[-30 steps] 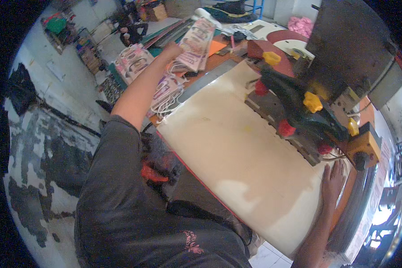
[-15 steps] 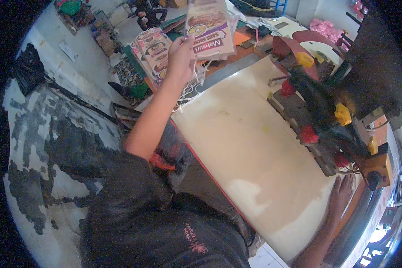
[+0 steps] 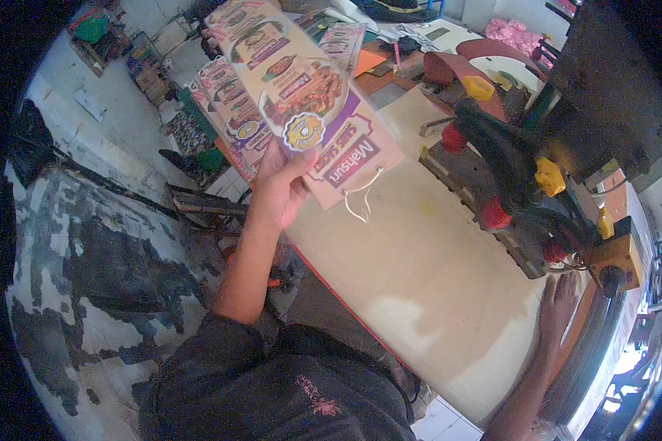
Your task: The person handles a long strip of printed plastic packaging material, folding it along seams and checking it before placing it into a stack on a table.
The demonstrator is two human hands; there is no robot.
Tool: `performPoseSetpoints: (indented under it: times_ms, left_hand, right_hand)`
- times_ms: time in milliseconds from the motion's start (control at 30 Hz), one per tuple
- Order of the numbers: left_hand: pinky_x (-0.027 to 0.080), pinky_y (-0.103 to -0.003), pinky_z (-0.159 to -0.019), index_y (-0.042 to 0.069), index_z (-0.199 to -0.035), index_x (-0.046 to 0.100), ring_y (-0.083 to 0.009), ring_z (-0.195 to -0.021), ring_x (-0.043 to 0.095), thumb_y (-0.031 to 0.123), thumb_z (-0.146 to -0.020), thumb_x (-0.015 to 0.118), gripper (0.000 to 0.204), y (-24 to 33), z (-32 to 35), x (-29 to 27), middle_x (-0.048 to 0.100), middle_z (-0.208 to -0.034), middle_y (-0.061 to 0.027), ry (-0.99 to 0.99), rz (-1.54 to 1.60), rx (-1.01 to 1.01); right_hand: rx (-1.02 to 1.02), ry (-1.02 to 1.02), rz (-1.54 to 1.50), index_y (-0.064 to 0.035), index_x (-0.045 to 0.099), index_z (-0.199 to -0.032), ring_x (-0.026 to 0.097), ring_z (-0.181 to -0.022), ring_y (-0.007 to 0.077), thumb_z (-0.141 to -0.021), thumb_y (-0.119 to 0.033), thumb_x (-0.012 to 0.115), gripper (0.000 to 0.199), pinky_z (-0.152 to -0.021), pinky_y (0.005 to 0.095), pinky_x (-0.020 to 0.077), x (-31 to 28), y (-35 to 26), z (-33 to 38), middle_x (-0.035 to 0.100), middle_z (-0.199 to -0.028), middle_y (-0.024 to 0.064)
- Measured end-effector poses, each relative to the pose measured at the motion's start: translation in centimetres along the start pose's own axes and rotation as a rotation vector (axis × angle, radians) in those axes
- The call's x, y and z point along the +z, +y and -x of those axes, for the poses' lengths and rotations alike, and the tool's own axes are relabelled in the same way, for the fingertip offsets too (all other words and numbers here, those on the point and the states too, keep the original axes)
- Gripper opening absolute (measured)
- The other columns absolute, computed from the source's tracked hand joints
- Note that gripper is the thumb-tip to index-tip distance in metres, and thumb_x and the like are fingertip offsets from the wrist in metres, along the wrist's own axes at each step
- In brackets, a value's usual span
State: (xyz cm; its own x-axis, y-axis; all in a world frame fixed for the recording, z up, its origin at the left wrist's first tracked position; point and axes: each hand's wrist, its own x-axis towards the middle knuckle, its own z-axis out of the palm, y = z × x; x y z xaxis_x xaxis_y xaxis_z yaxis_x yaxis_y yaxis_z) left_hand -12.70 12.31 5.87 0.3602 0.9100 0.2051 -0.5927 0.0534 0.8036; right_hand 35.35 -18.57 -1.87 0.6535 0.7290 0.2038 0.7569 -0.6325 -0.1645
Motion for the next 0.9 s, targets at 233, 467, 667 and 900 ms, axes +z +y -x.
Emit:
performPoseSetpoints:
  times_ms: [233, 467, 667, 900]
  left_hand:
    - [0.064, -0.032, -0.081, 0.008, -0.146, 0.04, -0.0151, -0.103, 0.069, 0.003, -0.094, 0.068, 0.059, -2.3, 0.9, 1.0, 0.062, -0.125, -0.0067, 0.028, -0.032, 0.067]
    - [0.058, -0.038, -0.098, 0.006, -0.15, 0.037, -0.0208, -0.119, 0.064, -0.001, -0.093, 0.069, 0.065, -2.7, 1.3, 0.5, 0.059, -0.135, -0.0103, 0.012, 0.009, 0.074]
    - [0.058, -0.039, -0.098, 0.008, -0.151, 0.036, -0.0212, -0.12, 0.064, -0.002, -0.095, 0.067, 0.065, -3.0, 1.4, -1.0, 0.058, -0.137, -0.0099, 0.051, -0.013, 0.028]
    - [0.066, -0.034, -0.08, 0.006, -0.147, 0.037, -0.018, -0.112, 0.067, 0.002, -0.095, 0.068, 0.06, -4.8, 2.3, 2.4, 0.059, -0.133, -0.0093, 0.034, 0.006, -0.021]
  right_hand:
    - [0.005, -0.02, 0.005, 0.0084, 0.044, -0.149, 0.027, -0.154, 0.035, -0.109, -0.044, 0.042, 0.067, -0.125, 0.0457, 0.02, 0.0, 0.6, 0.3, 0.036, -0.162, 0.0247]
    - [0.044, -0.007, 0.053, 0.0004, 0.039, -0.155, 0.023, -0.156, 0.032, -0.108, -0.05, 0.04, 0.069, -0.125, 0.0515, 0.0178, -0.2, -0.1, 0.7, 0.034, -0.165, 0.0179]
    - [0.054, -0.033, 0.049, 0.0006, 0.04, -0.155, 0.026, -0.155, 0.0335, -0.108, -0.047, 0.042, 0.067, -0.125, 0.0487, 0.0185, -0.5, -0.9, 0.3, 0.035, -0.164, 0.0194]
    - [0.043, 0.003, -0.021, 0.0059, 0.043, -0.151, 0.029, -0.153, 0.0367, -0.108, -0.042, 0.044, 0.065, -0.125, 0.0474, 0.0206, 0.3, 1.3, 0.9, 0.036, -0.162, 0.0234]
